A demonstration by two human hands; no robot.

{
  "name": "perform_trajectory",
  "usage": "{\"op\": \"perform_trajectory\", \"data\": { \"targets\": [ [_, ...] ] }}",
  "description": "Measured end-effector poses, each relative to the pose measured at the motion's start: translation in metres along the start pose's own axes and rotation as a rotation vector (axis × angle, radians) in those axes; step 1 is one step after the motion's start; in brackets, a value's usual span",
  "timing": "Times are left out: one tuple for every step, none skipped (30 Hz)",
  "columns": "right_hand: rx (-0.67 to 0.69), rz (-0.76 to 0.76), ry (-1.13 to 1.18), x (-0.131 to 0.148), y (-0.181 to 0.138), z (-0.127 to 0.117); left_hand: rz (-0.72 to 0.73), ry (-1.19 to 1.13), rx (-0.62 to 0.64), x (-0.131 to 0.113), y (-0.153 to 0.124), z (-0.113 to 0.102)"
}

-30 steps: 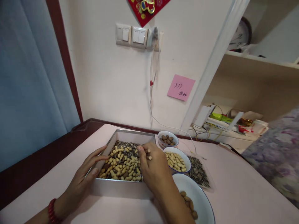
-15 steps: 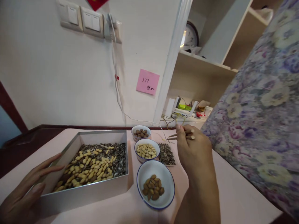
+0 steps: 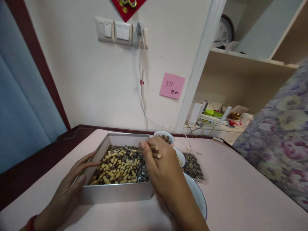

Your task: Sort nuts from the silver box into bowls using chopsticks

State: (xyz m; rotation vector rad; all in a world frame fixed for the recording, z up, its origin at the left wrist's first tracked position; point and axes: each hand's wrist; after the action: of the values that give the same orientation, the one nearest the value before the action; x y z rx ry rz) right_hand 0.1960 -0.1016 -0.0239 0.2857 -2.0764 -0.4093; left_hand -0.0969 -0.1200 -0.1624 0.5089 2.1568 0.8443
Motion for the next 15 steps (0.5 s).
{"op": "perform_trajectory", "data": {
  "targets": [
    [0.039, -0.002, -0.035, -0.001, 0.001, 0.008, -0.028, -0.056, 0.008, 0.001, -0.001, 0.0],
    [0.068, 0.001, -0.066, -0.003, 0.003, 0.015, -0.053, -0.11, 0.017, 0.001, -0.002, 0.0],
    [0.088, 0.005, -0.093, -0.006, 0.005, 0.022, -0.069, -0.151, 0.022, 0.001, -0.003, 0.0],
    [0.101, 0.009, -0.114, -0.01, 0.006, 0.028, -0.073, -0.168, 0.023, 0.001, -0.003, 0.0],
    [0.111, 0.014, -0.131, -0.014, 0.008, 0.034, -0.07, -0.176, 0.027, 0.001, -0.004, -0.001],
    [0.12, 0.019, -0.143, -0.017, 0.01, 0.039, -0.066, -0.178, 0.034, 0.001, -0.004, -0.001],
    [0.13, 0.024, -0.153, -0.02, 0.011, 0.043, -0.062, -0.173, 0.039, 0.0, -0.003, -0.001],
    [0.138, 0.028, -0.16, -0.022, 0.012, 0.047, -0.059, -0.163, 0.043, -0.001, -0.003, -0.002],
    [0.147, 0.03, -0.164, -0.024, 0.012, 0.05, -0.057, -0.153, 0.047, -0.001, -0.003, -0.002],
    [0.156, 0.032, -0.169, -0.025, 0.013, 0.053, -0.055, -0.144, 0.048, -0.002, -0.002, -0.002],
    [0.162, 0.033, -0.173, -0.026, 0.013, 0.055, -0.053, -0.139, 0.046, -0.003, -0.002, -0.002],
    [0.167, 0.034, -0.176, -0.027, 0.013, 0.056, -0.053, -0.137, 0.038, -0.003, -0.002, -0.002],
    [0.17, 0.034, -0.178, -0.029, 0.013, 0.057, -0.054, -0.14, 0.032, -0.003, -0.002, -0.001],
    [0.171, 0.034, -0.179, -0.03, 0.013, 0.058, -0.052, -0.142, 0.028, -0.003, -0.002, -0.001],
    [0.171, 0.032, -0.181, -0.031, 0.014, 0.059, -0.048, -0.144, 0.026, -0.003, -0.002, -0.001]
  ]
}}
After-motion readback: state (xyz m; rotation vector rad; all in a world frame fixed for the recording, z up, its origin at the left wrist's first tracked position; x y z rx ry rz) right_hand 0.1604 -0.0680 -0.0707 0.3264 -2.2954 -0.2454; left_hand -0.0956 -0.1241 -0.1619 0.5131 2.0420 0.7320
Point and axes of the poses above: each hand's wrist, its own y-axis towards the middle knuckle, its own z-axis out of the palm, x = y × z, and after that the axes turned 13 degrees about z, right-handed
